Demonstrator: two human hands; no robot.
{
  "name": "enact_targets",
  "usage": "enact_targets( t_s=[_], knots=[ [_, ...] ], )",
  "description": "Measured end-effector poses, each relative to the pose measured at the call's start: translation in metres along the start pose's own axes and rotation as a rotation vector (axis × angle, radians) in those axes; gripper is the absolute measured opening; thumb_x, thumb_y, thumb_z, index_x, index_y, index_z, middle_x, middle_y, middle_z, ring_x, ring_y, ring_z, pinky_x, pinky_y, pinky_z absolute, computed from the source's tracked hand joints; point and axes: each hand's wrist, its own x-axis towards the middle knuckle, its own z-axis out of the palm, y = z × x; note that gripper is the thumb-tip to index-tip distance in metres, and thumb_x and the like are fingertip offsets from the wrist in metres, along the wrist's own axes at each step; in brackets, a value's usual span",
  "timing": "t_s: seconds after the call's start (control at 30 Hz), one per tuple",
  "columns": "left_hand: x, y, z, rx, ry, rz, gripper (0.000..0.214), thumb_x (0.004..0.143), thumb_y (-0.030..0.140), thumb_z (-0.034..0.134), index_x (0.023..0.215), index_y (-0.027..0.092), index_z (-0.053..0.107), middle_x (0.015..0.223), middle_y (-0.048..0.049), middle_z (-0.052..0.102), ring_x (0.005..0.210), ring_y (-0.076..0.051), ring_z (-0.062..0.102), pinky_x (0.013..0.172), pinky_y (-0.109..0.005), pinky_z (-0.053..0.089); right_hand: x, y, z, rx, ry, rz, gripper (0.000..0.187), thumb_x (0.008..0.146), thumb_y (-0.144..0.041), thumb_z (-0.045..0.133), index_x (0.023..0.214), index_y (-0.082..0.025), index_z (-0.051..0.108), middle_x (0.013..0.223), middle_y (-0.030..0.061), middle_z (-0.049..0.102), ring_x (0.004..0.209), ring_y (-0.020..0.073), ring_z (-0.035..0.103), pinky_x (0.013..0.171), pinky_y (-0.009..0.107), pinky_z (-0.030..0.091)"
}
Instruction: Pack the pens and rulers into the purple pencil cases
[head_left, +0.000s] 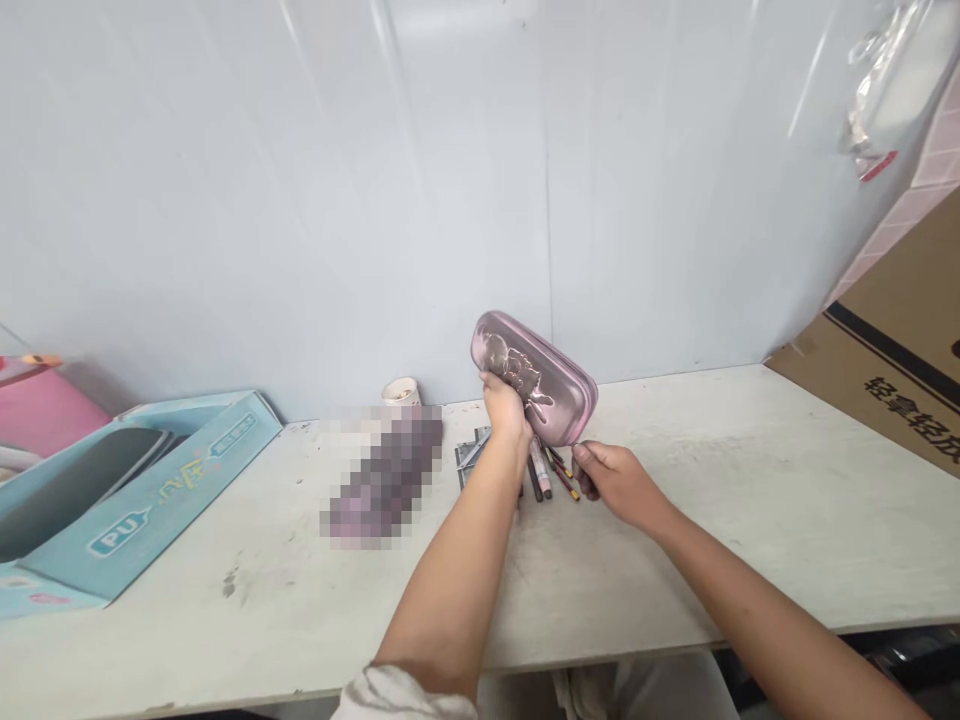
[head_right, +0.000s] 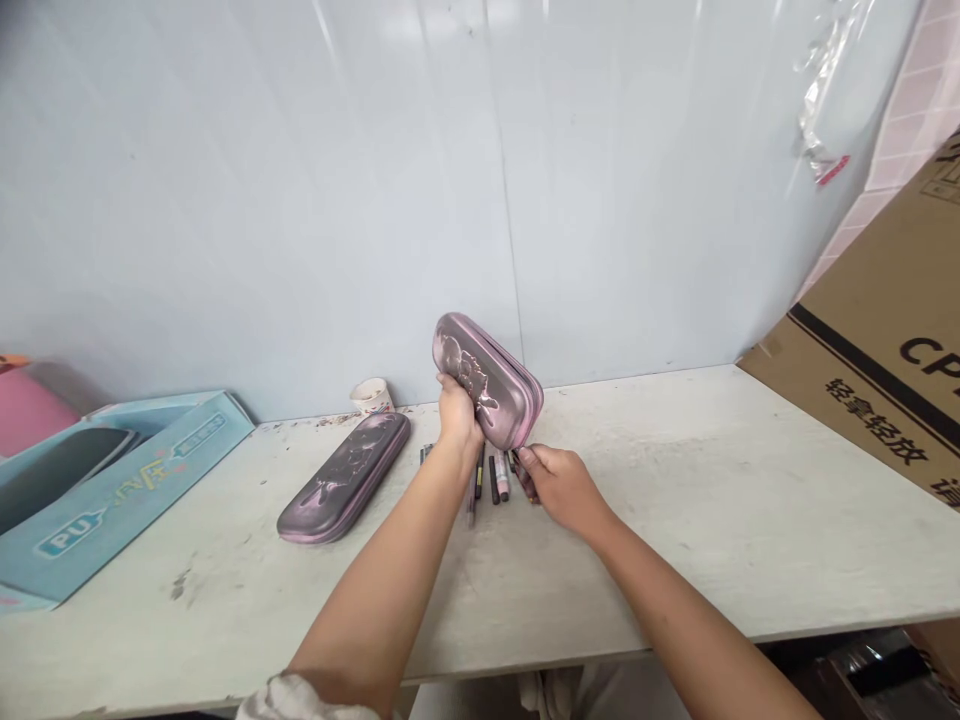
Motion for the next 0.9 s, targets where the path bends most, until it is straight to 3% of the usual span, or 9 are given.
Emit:
enact_targets(
  t_s=[0.13,0.3,0.4,0.5,0.57,0.63,0.73,0.8,0.9],
  knots=[
    [-0.001,0.02,-0.005,0.508,-0.134,0.609,0.046,0.091,0.051,0.024,0.102,0.018,0.054,0.097,-0.0079,0.063,0.097,-0.02,0.058,0.088,-0.03,0.041,-0.003,-0.001,-0.024,0.405,-0.014,0.167,0.042,0.076,-0.057,0.048,0.056,-0.02,0.041,0.043,-0.0057,0.037,0.039,0.0078,0.033,0.041,0.022,0.027],
    [-0.026,0.046,0.006,0.966,-0.618,0.83,0.048,0.085,0.056,0.035,0.119,0.023,0.046,0.093,-0.007,0.064,0.093,-0.025,0.059,0.085,-0.031,0.04,0.018,-0.03,-0.093,0.462,0.225,0.1,0.041,0.069,-0.05,0.058,0.055,-0.023,0.03,0.047,-0.0082,0.023,0.04,0.0057,0.016,0.039,0.022,0.01],
    [-0.04,0.047,0.01,1.211,-0.909,0.83,0.048,0.079,0.054,0.05,0.116,0.024,0.05,0.093,-0.0085,0.063,0.097,-0.028,0.058,0.091,-0.034,0.036,0.025,-0.056,-0.124,0.122,0.199,0.065,0.042,0.072,-0.053,0.054,0.053,-0.022,0.032,0.048,-0.0061,0.025,0.041,0.0066,0.018,0.04,0.023,0.013],
    [-0.049,0.042,0.013,1.309,-1.07,0.859,0.046,0.076,0.051,0.056,0.113,0.024,0.054,0.091,-0.0106,0.062,0.099,-0.031,0.056,0.095,-0.038,0.033,0.023,-0.077,-0.124,-0.522,0.202,-0.014,0.044,0.077,-0.053,0.049,0.048,-0.021,0.039,0.048,-0.0005,0.038,0.05,0.0123,0.04,0.051,0.027,0.032],
    [-0.052,0.036,0.016,1.302,-1.011,0.9,0.047,0.077,0.052,0.054,0.115,0.023,0.052,0.095,-0.0118,0.061,0.102,-0.032,0.055,0.095,-0.041,0.032,0.02,-0.085,-0.116,-0.833,0.291,-0.117,0.04,0.079,-0.051,0.047,0.053,-0.021,0.048,0.056,0.0047,0.05,0.071,0.0213,0.053,0.067,0.035,0.039],
    [-0.055,0.028,0.019,1.23,-0.822,0.87,0.051,0.08,0.055,0.048,0.118,0.022,0.049,0.098,-0.0127,0.061,0.103,-0.033,0.055,0.094,-0.042,0.032,0.018,-0.085,-0.106,-0.888,0.404,-0.207,0.035,0.082,-0.05,0.044,0.07,-0.02,0.058,0.076,0.0097,0.06,0.094,0.028,0.053,0.082,0.043,0.038],
    [-0.06,0.008,0.021,1.003,-0.535,0.611,0.054,0.086,0.058,0.029,0.117,0.018,0.045,0.1,-0.0136,0.062,0.102,-0.031,0.057,0.089,-0.039,0.037,0.014,-0.065,-0.09,-0.633,0.502,-0.281,0.045,0.08,-0.05,0.048,0.112,-0.019,0.053,0.115,0.0128,0.056,0.115,0.0278,0.044,0.096,0.046,0.032],
    [-0.06,-0.006,0.017,0.884,-0.436,0.372,0.053,0.088,0.055,0.023,0.115,0.016,0.045,0.101,-0.0153,0.063,0.102,-0.029,0.058,0.085,-0.036,0.039,0.01,-0.04,-0.077,-0.373,0.396,-0.25,0.063,0.078,-0.049,0.051,0.131,-0.02,0.036,0.131,0.012,0.046,0.12,0.0242,0.042,0.099,0.042,0.033],
    [-0.053,-0.018,-0.002,0.927,-0.495,0.228,0.046,0.088,0.049,0.031,0.113,0.014,0.048,0.103,-0.0162,0.064,0.1,-0.028,0.058,0.084,-0.035,0.041,0.002,0.004,-0.069,-0.083,0.273,-0.093,0.063,0.081,-0.049,0.049,0.135,-0.026,0.029,0.137,0.0086,0.041,0.119,0.021,0.045,0.098,0.039,0.038]
  ],
)
